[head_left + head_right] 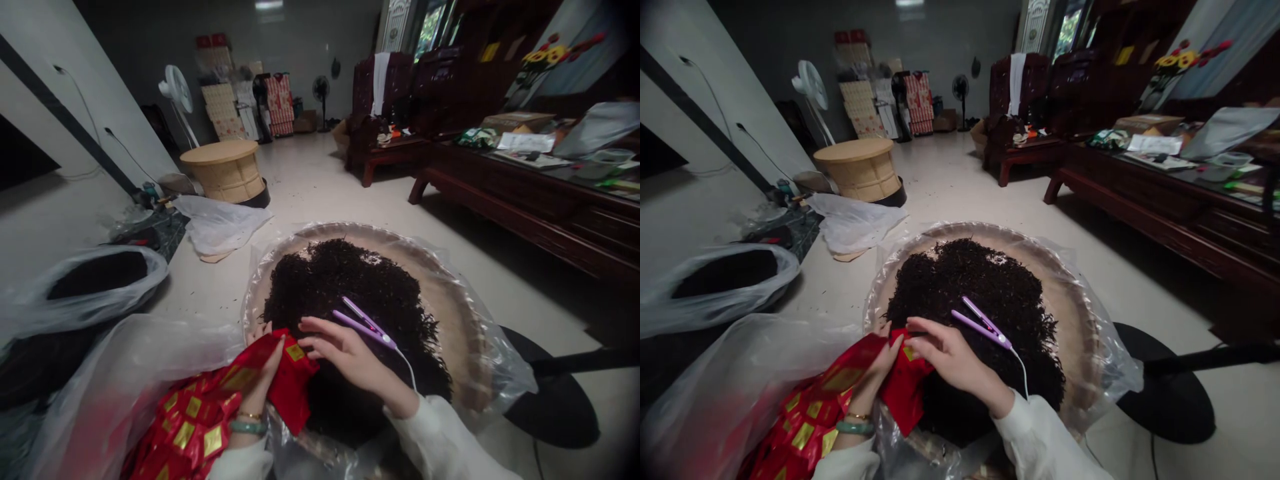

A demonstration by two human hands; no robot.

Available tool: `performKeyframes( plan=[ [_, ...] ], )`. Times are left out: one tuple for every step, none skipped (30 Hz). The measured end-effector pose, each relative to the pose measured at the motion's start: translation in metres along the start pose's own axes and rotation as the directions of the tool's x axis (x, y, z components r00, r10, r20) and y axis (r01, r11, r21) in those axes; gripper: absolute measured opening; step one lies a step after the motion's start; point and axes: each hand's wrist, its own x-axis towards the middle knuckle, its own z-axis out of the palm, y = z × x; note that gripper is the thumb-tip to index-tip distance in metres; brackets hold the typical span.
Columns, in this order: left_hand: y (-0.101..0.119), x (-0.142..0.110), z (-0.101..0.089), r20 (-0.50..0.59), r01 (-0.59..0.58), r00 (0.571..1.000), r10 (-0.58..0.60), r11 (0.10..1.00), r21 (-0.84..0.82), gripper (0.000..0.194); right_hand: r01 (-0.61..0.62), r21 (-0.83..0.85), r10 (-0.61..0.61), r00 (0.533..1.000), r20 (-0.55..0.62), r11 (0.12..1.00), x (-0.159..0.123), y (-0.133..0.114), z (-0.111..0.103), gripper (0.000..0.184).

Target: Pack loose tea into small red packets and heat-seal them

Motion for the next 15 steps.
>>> performKeyframes(
  plan=[
    [0.0, -0.001, 0.001, 0.02, 0.021, 1.0, -0.022, 0.999, 0.044, 0.04, 0.004, 0.018, -0.004, 1.0, 0.002, 1.0, 0.001, 0.002, 0.002, 0.052],
    [0.001, -0.001, 0.001, 0.046, 0.043, 0.998, -0.048, 0.995, 0.09, 0.039, -0.002, 0.021, 0.002, 1.0, -0.021, 1.0, 0.002, 0.005, 0.001, 0.053],
    [0.003, -0.001, 0.001, 0.078, 0.054, 0.995, -0.066, 0.989, 0.14, 0.037, -0.018, 0.01, 0.019, 0.998, -0.054, 1.0, 0.001, 0.009, -0.003, 0.052],
    [0.005, -0.001, 0.0, 0.108, 0.053, 0.991, -0.074, 0.982, 0.181, 0.035, -0.042, -0.01, 0.041, 0.996, -0.086, 0.999, 0.0, 0.013, -0.009, 0.052],
    [0.007, 0.0, -0.001, 0.131, 0.048, 0.988, -0.077, 0.977, 0.209, 0.034, -0.069, -0.035, 0.065, 0.992, -0.106, 0.997, -0.002, 0.018, -0.016, 0.051],
    [0.008, 0.001, -0.002, 0.143, 0.042, 0.987, -0.074, 0.974, 0.221, 0.032, -0.094, -0.061, 0.086, 0.989, -0.116, 0.994, -0.004, 0.023, -0.023, 0.051],
    [0.009, 0.002, -0.004, 0.144, 0.036, 0.987, -0.068, 0.976, 0.217, 0.03, -0.113, -0.086, 0.102, 0.987, -0.121, 0.99, -0.007, 0.027, -0.03, 0.05],
    [0.009, 0.002, -0.005, 0.146, 0.03, 0.987, -0.062, 0.976, 0.217, 0.029, -0.125, -0.108, 0.111, 0.986, -0.125, 0.986, -0.01, 0.031, -0.034, 0.05],
    [0.01, 0.003, -0.007, 0.147, 0.022, 0.988, -0.055, 0.976, 0.217, 0.029, -0.133, -0.125, 0.117, 0.985, -0.129, 0.983, -0.012, 0.035, -0.038, 0.049],
    [0.01, 0.003, -0.008, 0.148, 0.013, 0.988, -0.046, 0.977, 0.215, 0.028, -0.138, -0.139, 0.119, 0.984, -0.133, 0.981, -0.014, 0.038, -0.04, 0.048],
    [0.01, 0.003, -0.009, 0.148, 0.005, 0.988, -0.037, 0.977, 0.214, 0.028, -0.141, -0.15, 0.12, 0.983, -0.137, 0.979, -0.016, 0.04, -0.041, 0.047],
    [0.01, 0.004, -0.01, 0.146, -0.006, 0.989, -0.024, 0.979, 0.204, 0.027, -0.141, -0.161, 0.118, 0.983, -0.141, 0.977, -0.016, 0.043, -0.041, 0.047],
    [0.01, 0.004, -0.011, 0.142, -0.02, 0.99, -0.006, 0.982, 0.186, 0.025, -0.138, -0.173, 0.114, 0.983, -0.144, 0.975, -0.017, 0.044, -0.041, 0.046],
    [0.009, 0.004, -0.013, 0.138, -0.036, 0.99, 0.014, 0.986, 0.163, 0.022, -0.134, -0.187, 0.107, 0.984, -0.145, 0.973, -0.017, 0.045, -0.041, 0.045],
    [0.01, 0.005, -0.015, 0.134, -0.052, 0.99, 0.034, 0.989, 0.138, 0.017, -0.126, -0.208, 0.096, 0.984, -0.147, 0.97, -0.017, 0.046, -0.041, 0.043]
  ],
)
